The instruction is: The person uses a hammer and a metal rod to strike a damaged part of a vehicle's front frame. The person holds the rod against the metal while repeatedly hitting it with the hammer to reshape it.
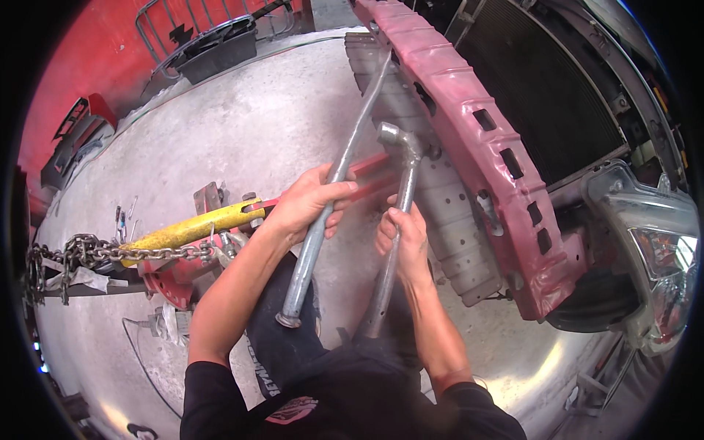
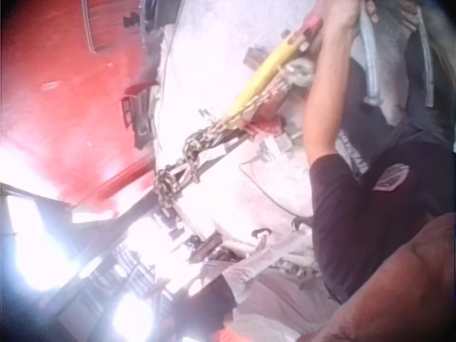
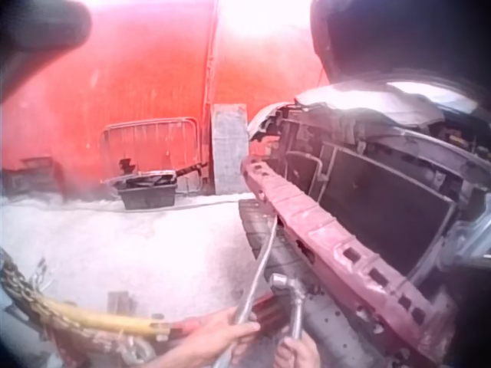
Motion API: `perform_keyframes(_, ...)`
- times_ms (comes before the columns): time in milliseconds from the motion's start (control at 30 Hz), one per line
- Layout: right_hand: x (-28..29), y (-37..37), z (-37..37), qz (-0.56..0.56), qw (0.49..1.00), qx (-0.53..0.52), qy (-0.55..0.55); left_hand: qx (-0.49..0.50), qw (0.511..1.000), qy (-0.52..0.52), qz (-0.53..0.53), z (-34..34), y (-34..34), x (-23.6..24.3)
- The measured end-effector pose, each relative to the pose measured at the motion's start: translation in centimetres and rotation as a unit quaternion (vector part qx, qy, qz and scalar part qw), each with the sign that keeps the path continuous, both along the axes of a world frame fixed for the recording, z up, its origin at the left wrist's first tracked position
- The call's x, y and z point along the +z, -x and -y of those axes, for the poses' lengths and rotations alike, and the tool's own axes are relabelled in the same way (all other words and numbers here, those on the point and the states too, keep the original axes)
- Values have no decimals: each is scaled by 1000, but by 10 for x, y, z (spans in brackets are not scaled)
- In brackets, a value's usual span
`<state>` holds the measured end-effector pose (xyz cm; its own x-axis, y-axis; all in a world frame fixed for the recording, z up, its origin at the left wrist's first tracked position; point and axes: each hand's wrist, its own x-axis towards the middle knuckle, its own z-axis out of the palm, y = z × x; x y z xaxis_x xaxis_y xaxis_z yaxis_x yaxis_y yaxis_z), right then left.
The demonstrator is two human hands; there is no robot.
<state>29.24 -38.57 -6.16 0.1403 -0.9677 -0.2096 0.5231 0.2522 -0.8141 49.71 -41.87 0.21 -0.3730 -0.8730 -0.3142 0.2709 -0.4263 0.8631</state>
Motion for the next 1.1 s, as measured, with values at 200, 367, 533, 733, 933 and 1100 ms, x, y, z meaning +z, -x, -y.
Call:
perform_keyframes(200, -6, 5, 7, 2, 1000, -14, 5, 34, 997, 24, -63, -7, 38, -5)
perform_keyframes(367, -14, 19, 32, 3, 1000, 1, 25, 92, 991, 87, 34, -1, 56, -24)
perform_keyframes(533, -25, 30, 60, 105, 994, 33, 24, 125, 988, 87, -10, -1, 79, -34)
perform_keyframes(733, -19, 38, 66, 146, 988, 41, 36, 138, 987, 62, -57, 2, 81, -39)
perform_keyframes(933, -25, 41, 68, 162, 985, 51, 32, 121, 983, 128, 41, -7, 72, -29)
perform_keyframes(1100, -37, 43, 67, 174, 983, 51, 32, 138, 985, 91, 50, -14, 73, -40)
